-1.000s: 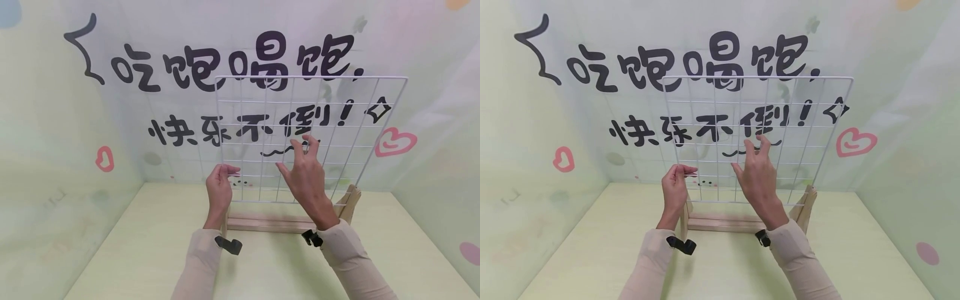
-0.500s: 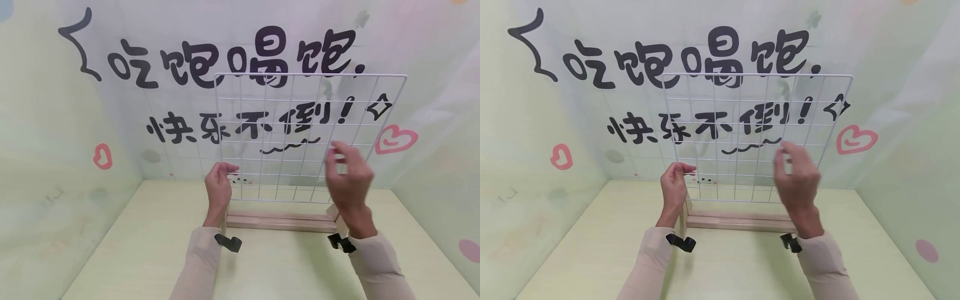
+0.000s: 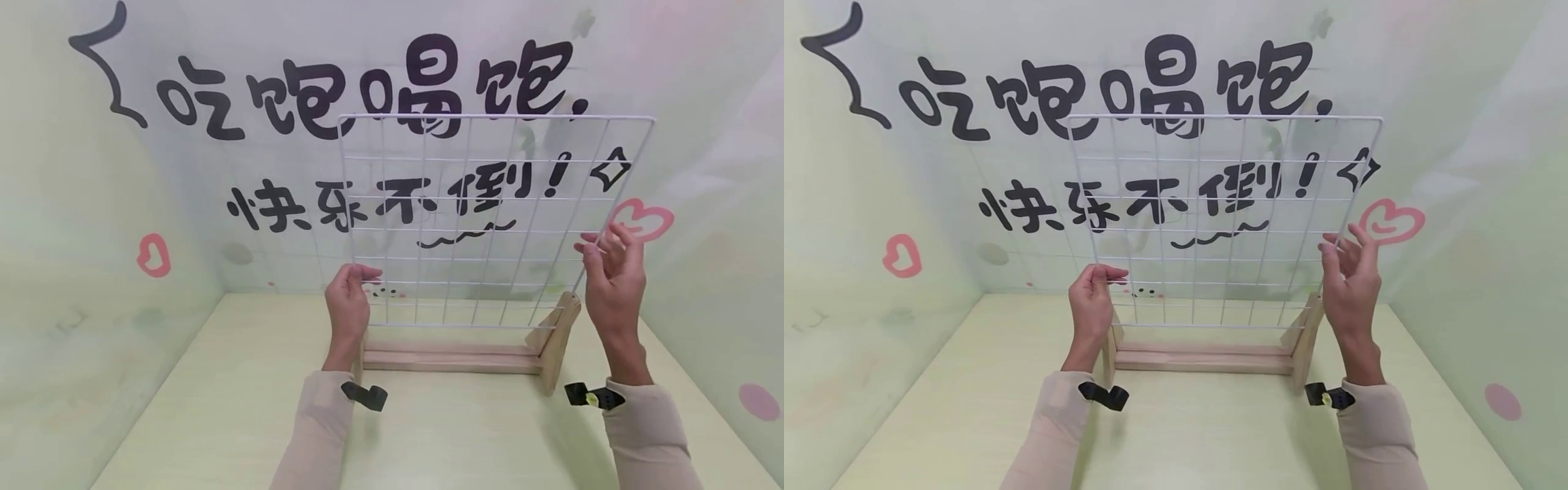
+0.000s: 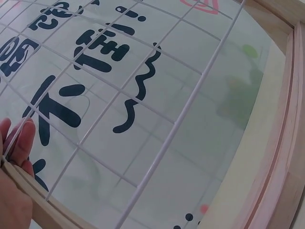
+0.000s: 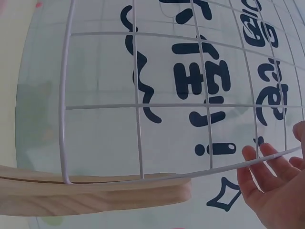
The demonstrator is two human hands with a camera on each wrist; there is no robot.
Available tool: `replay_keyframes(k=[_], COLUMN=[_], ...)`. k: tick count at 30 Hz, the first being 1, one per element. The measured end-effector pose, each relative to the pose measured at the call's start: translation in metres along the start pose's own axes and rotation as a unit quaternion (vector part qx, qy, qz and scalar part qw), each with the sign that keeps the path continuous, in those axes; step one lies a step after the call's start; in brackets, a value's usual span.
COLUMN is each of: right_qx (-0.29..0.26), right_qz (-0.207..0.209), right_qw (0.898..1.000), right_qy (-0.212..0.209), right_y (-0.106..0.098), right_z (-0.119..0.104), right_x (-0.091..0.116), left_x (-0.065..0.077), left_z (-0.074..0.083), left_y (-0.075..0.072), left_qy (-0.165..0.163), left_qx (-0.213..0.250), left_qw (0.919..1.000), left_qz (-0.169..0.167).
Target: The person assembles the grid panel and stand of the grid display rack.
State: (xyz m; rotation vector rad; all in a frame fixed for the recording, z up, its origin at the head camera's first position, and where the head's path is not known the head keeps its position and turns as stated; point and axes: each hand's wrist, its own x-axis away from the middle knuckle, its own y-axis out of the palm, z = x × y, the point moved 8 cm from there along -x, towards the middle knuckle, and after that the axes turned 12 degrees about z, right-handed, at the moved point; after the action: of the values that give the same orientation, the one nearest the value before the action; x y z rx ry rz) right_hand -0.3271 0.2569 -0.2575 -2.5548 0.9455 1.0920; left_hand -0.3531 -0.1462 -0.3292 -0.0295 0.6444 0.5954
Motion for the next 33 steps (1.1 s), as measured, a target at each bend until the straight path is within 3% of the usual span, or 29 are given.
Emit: replay_keyframes(k=[6,10,14,21,28,33], right_qx=[-0.011,-0.024,-0.064,-0.169,-0.189,-0.185], right_qz=[-0.017,-0.029,-0.029,-0.021,-0.015,-0.013], right_qw=[1.0,0.999,0.997,0.983,0.977,0.977], right_qy=[-0.003,0.017,0.045,0.075,0.093,0.104], right_y=[0.0,0.001,0.0,-0.003,-0.005,-0.004], right_z=[0.006,0.012,0.019,0.022,0.027,0.03], right_x=[-0.002,-0.004,-0.007,-0.007,-0.006,-0.007], left_x=[-0.001,-0.001,-0.001,0.0,-0.002,-0.004], left_z=[0.0,-0.001,0.0,0.0,0.001,0.003], left_y=[-0.001,-0.001,0.0,0.0,0.001,-0.002], left_qy=[0.006,-0.001,-0.001,0.003,-0.01,-0.024], left_qx=[0.001,0.006,0.012,0.015,0.06,0.075], left_qw=[1.0,1.0,0.9999,0.9998,0.9976,0.9963], left_qz=[-0.002,0.001,-0.001,-0.011,-0.035,-0.035])
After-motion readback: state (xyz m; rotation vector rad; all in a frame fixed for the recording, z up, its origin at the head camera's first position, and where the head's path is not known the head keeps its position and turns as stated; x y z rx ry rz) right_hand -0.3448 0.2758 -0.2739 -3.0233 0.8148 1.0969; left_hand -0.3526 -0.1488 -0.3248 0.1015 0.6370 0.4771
